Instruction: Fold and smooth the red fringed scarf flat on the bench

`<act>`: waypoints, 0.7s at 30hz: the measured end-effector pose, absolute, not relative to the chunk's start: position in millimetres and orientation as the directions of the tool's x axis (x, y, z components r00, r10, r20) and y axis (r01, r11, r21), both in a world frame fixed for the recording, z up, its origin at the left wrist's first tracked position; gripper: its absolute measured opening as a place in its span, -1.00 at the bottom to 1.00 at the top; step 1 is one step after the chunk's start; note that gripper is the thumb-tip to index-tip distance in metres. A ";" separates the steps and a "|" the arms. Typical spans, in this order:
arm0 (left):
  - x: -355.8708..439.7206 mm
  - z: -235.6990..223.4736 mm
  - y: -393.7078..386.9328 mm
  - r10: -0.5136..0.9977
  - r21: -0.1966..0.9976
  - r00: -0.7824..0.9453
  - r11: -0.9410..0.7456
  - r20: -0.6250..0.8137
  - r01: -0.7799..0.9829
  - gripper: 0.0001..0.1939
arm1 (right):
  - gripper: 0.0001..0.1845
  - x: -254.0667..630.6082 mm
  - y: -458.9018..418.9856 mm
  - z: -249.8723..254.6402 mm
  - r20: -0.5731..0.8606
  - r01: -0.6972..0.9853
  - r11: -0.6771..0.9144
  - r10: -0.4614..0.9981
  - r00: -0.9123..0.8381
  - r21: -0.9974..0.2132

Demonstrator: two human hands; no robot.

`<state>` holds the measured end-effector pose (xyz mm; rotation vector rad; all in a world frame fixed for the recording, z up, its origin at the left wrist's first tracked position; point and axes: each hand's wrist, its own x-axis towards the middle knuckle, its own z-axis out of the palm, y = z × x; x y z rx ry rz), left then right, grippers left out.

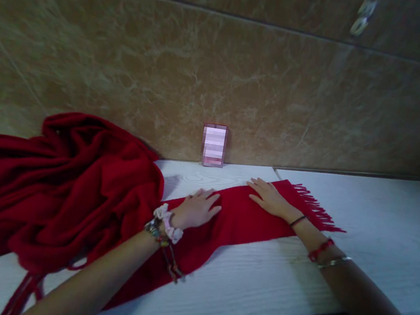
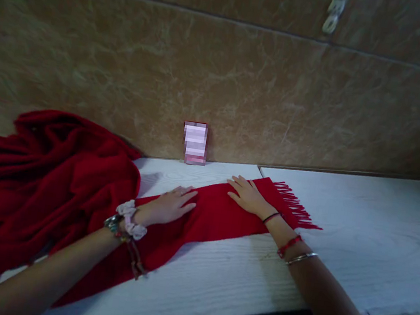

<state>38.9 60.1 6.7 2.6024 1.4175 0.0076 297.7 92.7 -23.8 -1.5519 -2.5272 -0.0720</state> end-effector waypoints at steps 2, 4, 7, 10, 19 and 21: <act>16.8 -3.6 71.9 0.848 0.095 0.525 -0.518 -0.071 0.850 -0.46 | -0.47 297.5 93.2 -25.5 0.180 0.884 0.465 0.875 -0.449 -0.052; -3.5 -12.6 78.3 0.833 0.061 0.553 -0.552 -0.001 0.832 -0.47 | -0.48 298.1 93.5 -25.5 0.196 0.876 0.479 0.866 -0.460 -0.057; -28.8 -18.4 85.8 0.793 0.019 0.609 -0.610 0.021 0.792 -0.50 | -0.48 299.1 92.4 -25.3 0.213 0.867 0.494 0.856 -0.471 -0.067; -41.7 -13.1 91.6 0.773 -0.024 0.634 -0.633 0.022 0.773 -0.51 | -0.48 299.4 91.0 -25.9 0.215 0.864 0.499 0.853 -0.475 -0.071; 0.7 11.3 37.0 0.524 0.105 0.851 -0.846 -0.020 0.523 -0.49 | -0.45 306.4 92.2 -27.6 0.211 0.875 0.477 0.867 -0.452 -0.087; 0.0 4.1 28.0 0.519 0.145 0.853 -0.841 -0.058 0.522 -0.50 | -0.45 308.6 92.3 -27.6 0.218 0.879 0.468 0.871 -0.441 -0.093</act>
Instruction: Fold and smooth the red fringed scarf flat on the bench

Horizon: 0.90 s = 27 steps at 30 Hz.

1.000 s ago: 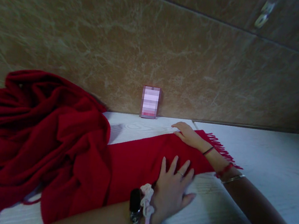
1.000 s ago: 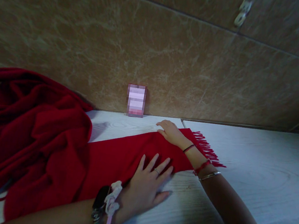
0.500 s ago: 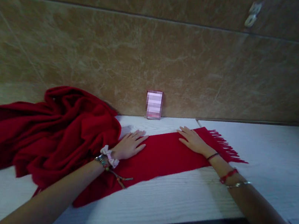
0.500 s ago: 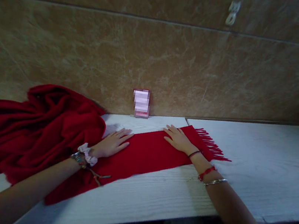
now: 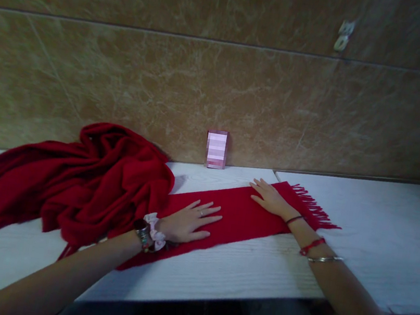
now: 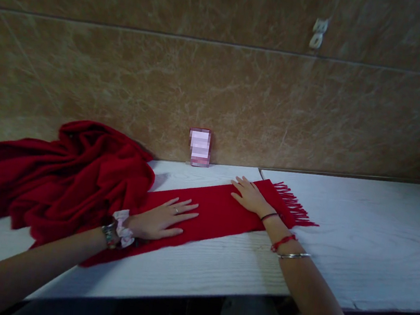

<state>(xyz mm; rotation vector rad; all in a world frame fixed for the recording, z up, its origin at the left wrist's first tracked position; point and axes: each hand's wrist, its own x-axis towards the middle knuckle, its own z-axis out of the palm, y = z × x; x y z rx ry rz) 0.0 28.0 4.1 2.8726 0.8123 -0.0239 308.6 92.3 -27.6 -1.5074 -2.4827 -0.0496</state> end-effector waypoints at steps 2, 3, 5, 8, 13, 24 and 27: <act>-6.2 -2.2 25.7 0.534 0.161 0.843 -0.829 -0.061 0.536 -0.50 | -0.46 309.9 92.5 -27.6 0.220 0.877 0.471 0.869 -0.443 -0.093; -9.7 -4.1 26.1 0.537 0.164 0.842 -0.826 -0.060 0.539 -0.51 | -0.46 310.3 92.7 -27.7 0.219 0.876 0.473 0.868 -0.446 -0.091; -15.2 -4.8 27.7 0.529 0.163 0.846 -0.831 -0.062 0.532 -0.50 | -0.47 310.5 93.1 -27.9 0.216 0.875 0.476 0.866 -0.450 -0.086; -16.8 -1.9 27.7 0.517 0.148 0.854 -0.841 -0.059 0.520 -0.49 | -0.47 310.5 93.9 -28.8 0.209 0.876 0.477 0.866 -0.454 -0.075; -14.1 0.7 21.3 0.577 0.125 0.815 -0.806 -0.048 0.578 -0.47 | -0.48 310.8 93.3 -28.8 0.205 0.872 0.489 0.857 -0.473 -0.031; -27.4 -7.8 22.2 0.715 0.116 0.699 -0.691 -0.037 0.713 -0.42 | -0.44 224.9 19.1 -3.3 0.166 0.878 0.454 0.888 -0.430 -0.152; -26.3 -9.3 22.9 0.720 0.106 0.692 -0.685 -0.054 0.721 -0.41 | -0.42 201.7 3.5 -11.5 0.067 0.828 0.538 0.842 -0.535 -0.161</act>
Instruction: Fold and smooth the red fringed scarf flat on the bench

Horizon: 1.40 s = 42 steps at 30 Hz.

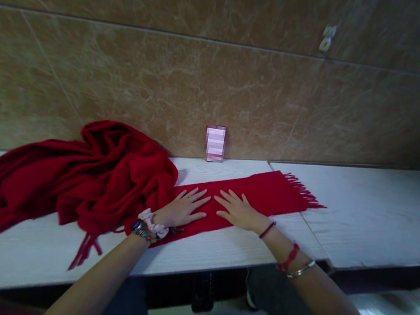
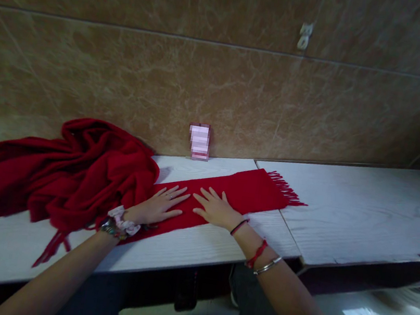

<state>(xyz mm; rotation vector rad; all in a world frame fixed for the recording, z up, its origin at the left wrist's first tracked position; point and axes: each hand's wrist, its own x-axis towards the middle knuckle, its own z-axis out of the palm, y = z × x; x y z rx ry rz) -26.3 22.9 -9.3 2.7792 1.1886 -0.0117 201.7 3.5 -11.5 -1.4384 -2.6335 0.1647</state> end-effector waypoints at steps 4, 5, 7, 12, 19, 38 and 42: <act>-26.0 -8.3 22.5 0.723 0.087 0.687 -0.682 -0.070 0.726 -0.40 | -0.43 196.8 0.6 -18.8 0.012 0.819 0.554 0.829 -0.558 -0.149; -26.7 -7.7 22.2 0.726 0.081 0.684 -0.679 -0.075 0.730 -0.39 | -0.43 197.4 0.6 -19.0 0.014 0.818 0.556 0.828 -0.561 -0.146; -29.0 -6.3 21.6 0.737 0.073 0.670 -0.666 -0.091 0.743 -0.39 | -0.43 198.6 -0.4 -18.0 0.029 0.818 0.559 0.827 -0.561 -0.137; -36.1 -5.3 20.4 0.757 0.070 0.645 -0.642 -0.105 0.764 -0.39 | -0.46 213.2 -0.7 -11.0 0.149 0.830 0.541 0.839 -0.523 -0.137; -29.9 -3.7 22.1 0.739 0.019 0.668 -0.670 -0.085 0.743 -0.41 | -0.66 331.2 8.2 0.8 0.488 0.925 0.353 0.837 -0.246 -0.139; 197.7 -1.0 19.8 0.482 -0.076 0.816 -0.845 0.319 0.529 -0.73 | -0.72 406.0 -23.2 -13.4 0.324 0.962 0.273 0.911 -0.255 -0.010; 196.0 -9.8 20.0 0.454 -0.093 0.824 -0.855 0.340 0.509 -0.76 | -0.73 404.7 -21.3 -15.4 0.374 0.965 0.253 0.903 -0.211 -0.064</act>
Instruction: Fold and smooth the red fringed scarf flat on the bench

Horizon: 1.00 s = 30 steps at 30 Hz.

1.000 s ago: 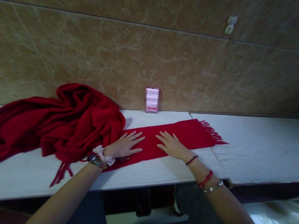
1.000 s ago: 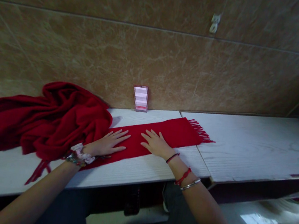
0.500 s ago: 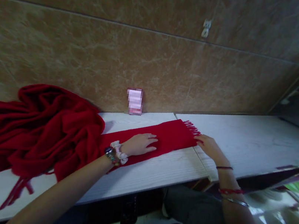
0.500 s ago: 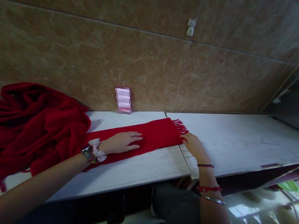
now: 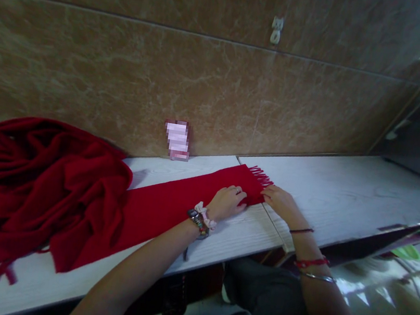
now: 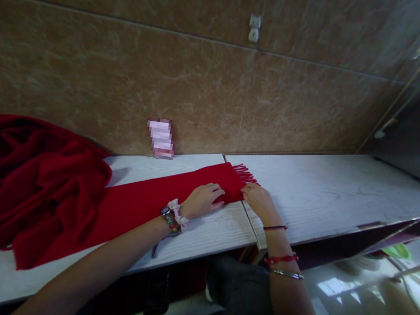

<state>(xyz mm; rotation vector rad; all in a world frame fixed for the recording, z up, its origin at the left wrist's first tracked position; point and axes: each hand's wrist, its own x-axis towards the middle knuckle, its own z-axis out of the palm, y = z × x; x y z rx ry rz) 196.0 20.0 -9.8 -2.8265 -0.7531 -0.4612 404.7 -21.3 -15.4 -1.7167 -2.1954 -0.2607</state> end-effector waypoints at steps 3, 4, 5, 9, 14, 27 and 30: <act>195.6 -10.7 19.9 0.456 -0.094 0.818 -0.852 0.350 0.515 -0.77 | -0.74 406.8 -19.9 -17.3 0.503 0.947 0.256 0.855 -0.129 -0.192; 195.7 -10.8 19.7 0.460 -0.092 0.815 -0.850 0.352 0.519 -0.78 | -0.75 407.9 -20.3 -17.5 0.525 0.935 0.268 0.844 -0.110 -0.234; 195.8 -10.9 19.5 0.463 -0.089 0.812 -0.848 0.356 0.523 -0.79 | -0.77 409.1 -21.3 -17.3 0.527 0.921 0.286 0.843 -0.110 -0.265; 195.2 -11.1 19.3 0.432 -0.086 0.824 -0.866 0.366 0.492 -0.80 | -0.83 414.8 -28.2 -14.9 0.420 0.888 0.347 0.885 -0.202 -0.303; 192.7 -9.3 19.6 0.323 -0.063 0.870 -0.927 0.373 0.371 -0.85 | -0.86 420.2 -31.4 -12.3 0.323 0.884 0.339 0.917 -0.233 -0.323; 191.5 -10.4 21.7 0.189 -0.022 0.938 -0.979 0.291 0.204 -0.81 | -0.77 413.2 -33.5 -6.1 0.303 0.901 0.313 0.927 -0.221 -0.299; 190.3 -10.4 23.6 0.153 -0.006 0.943 -0.987 0.294 0.162 -0.80 | -0.84 414.6 -31.2 -7.8 0.313 0.904 0.308 0.925 -0.213 -0.295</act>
